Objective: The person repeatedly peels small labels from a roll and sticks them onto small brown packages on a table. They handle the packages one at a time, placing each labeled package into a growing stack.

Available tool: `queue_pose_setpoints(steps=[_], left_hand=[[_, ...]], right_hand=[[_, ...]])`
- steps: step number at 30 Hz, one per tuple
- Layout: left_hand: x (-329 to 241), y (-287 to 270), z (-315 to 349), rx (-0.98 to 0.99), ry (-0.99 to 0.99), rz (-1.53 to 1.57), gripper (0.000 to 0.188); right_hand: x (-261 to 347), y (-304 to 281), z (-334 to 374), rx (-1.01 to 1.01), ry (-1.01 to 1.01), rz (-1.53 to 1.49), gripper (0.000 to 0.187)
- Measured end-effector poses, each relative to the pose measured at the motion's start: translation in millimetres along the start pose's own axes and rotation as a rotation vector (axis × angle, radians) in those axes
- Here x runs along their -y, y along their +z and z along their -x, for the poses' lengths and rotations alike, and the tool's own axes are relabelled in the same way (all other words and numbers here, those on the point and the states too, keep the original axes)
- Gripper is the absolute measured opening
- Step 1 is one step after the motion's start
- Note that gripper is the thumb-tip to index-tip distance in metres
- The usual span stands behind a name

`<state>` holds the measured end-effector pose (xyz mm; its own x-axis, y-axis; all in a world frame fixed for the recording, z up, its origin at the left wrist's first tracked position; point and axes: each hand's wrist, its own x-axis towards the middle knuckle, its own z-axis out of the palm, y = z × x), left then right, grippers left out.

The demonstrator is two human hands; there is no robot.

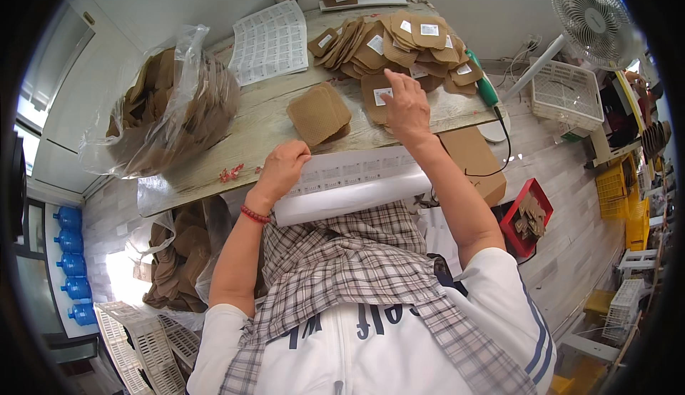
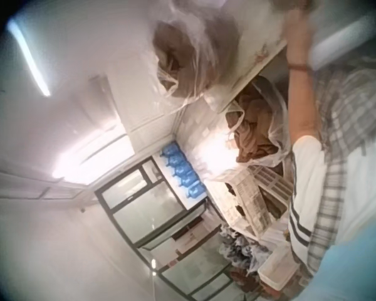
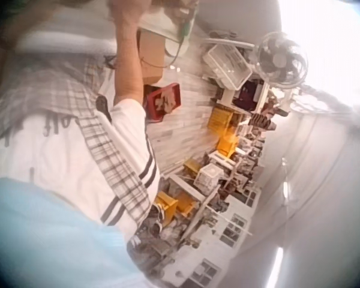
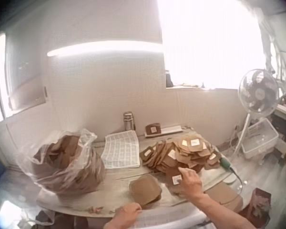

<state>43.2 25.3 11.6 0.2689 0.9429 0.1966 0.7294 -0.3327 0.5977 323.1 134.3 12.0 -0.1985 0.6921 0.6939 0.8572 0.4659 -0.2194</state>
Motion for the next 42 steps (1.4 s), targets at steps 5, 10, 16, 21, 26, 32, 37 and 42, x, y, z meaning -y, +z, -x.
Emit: queue_pose_setpoints(steps=[5,10,16,21,26,32,37,42], left_hand=[[-8.7,-2.7,11.0,0.051,-0.133,0.235,0.013],[14.7,-5.1,24.9,0.109,-0.365,0.517,0.013],[40.4,-5.7,35.7,0.259,-0.471,0.519,0.014],[49.7,-5.7,36.2,0.34,-0.545,0.531,0.011],[48.7,-6.2,34.3,0.355,-0.649,0.683,0.009],[64.3,-10.7,34.7,0.386,-0.675,0.749,0.006],[66.7,-13.5,33.5,0.388,-0.768,0.873,0.006],[75.8,-17.3,34.6,0.425,-0.8,0.921,0.005]], right_hand=[[66.4,-21.3,47.9,0.462,-0.185,-0.466,0.042],[72.7,-16.3,62.9,0.696,-0.062,-0.441,0.032],[80.4,-2.8,78.5,0.737,-0.003,-0.502,0.029],[88.7,2.3,81.5,0.702,0.042,-0.525,0.027],[107.4,2.5,89.8,0.324,-0.105,-0.631,0.029],[114.6,5.7,87.1,0.213,-0.174,-0.613,0.026],[135.9,14.4,95.8,0.198,-0.157,-0.638,0.026],[145.9,25.3,102.8,0.211,-0.149,-0.584,0.029]])
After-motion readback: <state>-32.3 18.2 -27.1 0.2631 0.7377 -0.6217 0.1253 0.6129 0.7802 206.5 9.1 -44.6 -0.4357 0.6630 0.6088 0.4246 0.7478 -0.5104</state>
